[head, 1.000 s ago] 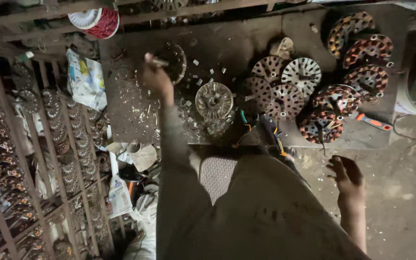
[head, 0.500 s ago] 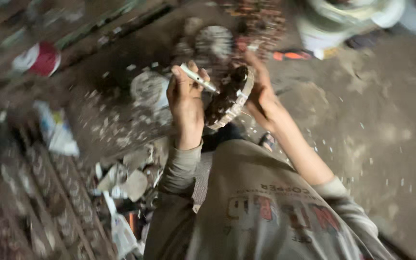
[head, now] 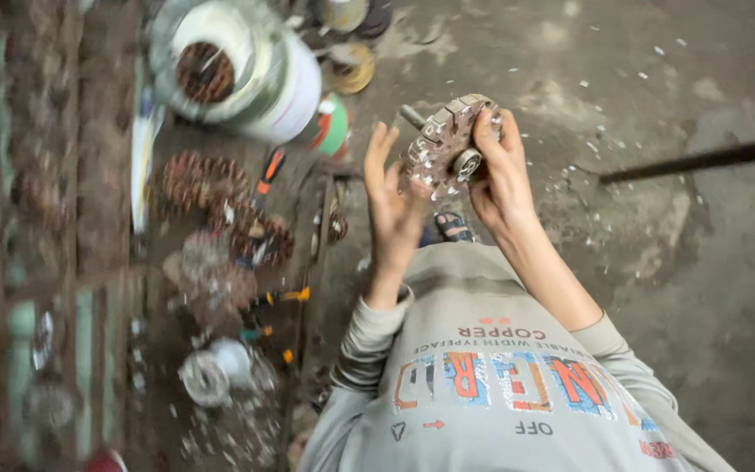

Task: The person handles a circular metal stator with multiple slots, inserting and adjusting small metal pins or rods into the slots. The person repeatedly picks up the stator, aligns it, and uses a metal rod to press or fit components into place on a cluttered workbench.

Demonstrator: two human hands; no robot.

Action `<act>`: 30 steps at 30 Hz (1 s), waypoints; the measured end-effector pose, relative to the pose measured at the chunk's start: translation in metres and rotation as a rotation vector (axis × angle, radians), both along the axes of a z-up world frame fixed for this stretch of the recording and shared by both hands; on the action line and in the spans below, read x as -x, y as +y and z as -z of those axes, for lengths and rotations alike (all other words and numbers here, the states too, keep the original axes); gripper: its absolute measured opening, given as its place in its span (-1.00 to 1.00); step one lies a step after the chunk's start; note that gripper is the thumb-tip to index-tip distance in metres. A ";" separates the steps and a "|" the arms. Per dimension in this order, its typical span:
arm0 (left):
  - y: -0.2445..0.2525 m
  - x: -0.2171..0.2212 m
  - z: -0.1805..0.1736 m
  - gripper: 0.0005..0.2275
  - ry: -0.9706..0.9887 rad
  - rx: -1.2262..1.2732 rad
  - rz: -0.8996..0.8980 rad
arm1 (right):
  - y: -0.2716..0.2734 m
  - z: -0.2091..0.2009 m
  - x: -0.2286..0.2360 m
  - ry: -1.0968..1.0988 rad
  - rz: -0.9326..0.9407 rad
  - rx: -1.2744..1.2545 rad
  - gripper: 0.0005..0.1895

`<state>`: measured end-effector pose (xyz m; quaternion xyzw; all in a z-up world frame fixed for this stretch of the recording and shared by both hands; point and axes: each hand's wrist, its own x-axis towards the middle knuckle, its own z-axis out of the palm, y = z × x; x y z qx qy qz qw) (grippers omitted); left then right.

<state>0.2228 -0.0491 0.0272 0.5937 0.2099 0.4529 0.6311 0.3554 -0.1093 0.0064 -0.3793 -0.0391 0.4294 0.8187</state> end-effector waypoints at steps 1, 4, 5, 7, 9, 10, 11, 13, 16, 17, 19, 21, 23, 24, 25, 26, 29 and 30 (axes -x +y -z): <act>-0.004 -0.015 -0.007 -0.40 0.138 -0.183 -0.017 | -0.009 -0.003 -0.010 -0.041 0.081 0.017 -0.82; -0.003 -0.049 -0.010 -0.58 0.373 -0.554 -0.047 | -0.029 -0.003 -0.033 -0.155 0.274 0.084 -0.83; 0.007 -0.061 -0.004 -0.69 0.350 -0.554 -0.026 | -0.032 -0.002 -0.037 -0.139 0.312 0.099 -0.83; 0.020 -0.076 0.013 -0.82 0.306 -0.513 0.008 | -0.040 0.000 -0.045 -0.111 0.396 0.127 -0.83; 0.032 -0.088 0.034 -0.90 0.274 -0.428 0.035 | -0.042 0.002 -0.053 -0.061 0.464 0.142 -0.83; 0.044 -0.098 0.045 -0.92 0.139 -0.164 0.055 | -0.041 0.004 -0.057 -0.034 0.497 0.149 -0.83; 0.058 -0.109 0.054 -0.92 0.020 0.106 0.084 | -0.041 0.004 -0.061 -0.061 0.545 0.143 -0.82; 0.106 -0.133 0.065 -0.93 -0.002 0.144 0.037 | -0.035 0.003 -0.072 -0.117 0.634 0.136 -0.81; 0.152 -0.164 0.065 -0.89 0.126 0.039 0.020 | -0.029 0.000 -0.081 -0.105 0.710 0.178 -0.77; 0.156 -0.174 0.062 -0.85 0.171 -0.147 0.134 | -0.026 -0.001 -0.085 -0.108 0.751 0.196 -0.77; 0.145 -0.182 0.053 -0.77 0.240 -0.519 0.352 | -0.019 -0.002 -0.091 -0.112 0.820 0.238 -0.76; 0.118 -0.191 0.043 -0.61 0.182 0.236 0.841 | -0.016 -0.004 -0.093 -0.157 0.873 0.267 -0.76; 0.094 -0.202 0.038 -0.69 0.126 -0.327 0.717 | -0.014 -0.003 -0.092 -0.158 0.924 0.279 -0.78; 0.088 -0.206 0.038 -0.72 0.088 -0.603 0.638 | -0.014 -0.002 -0.090 -0.136 0.955 0.277 -0.79; 0.086 -0.214 0.040 -0.79 0.153 -0.522 0.639 | -0.015 -0.001 -0.092 -0.122 0.989 0.272 -0.80; 0.085 -0.222 0.044 -0.86 0.220 -0.441 0.642 | -0.016 0.001 -0.093 -0.132 1.009 0.314 -0.80; 0.085 -0.237 0.060 -0.92 0.288 -0.230 0.747 | -0.023 0.002 -0.092 -0.145 1.064 0.371 -0.81; 0.084 -0.242 0.068 -0.91 0.292 -0.162 0.795 | -0.026 0.003 -0.094 -0.141 1.081 0.349 -0.82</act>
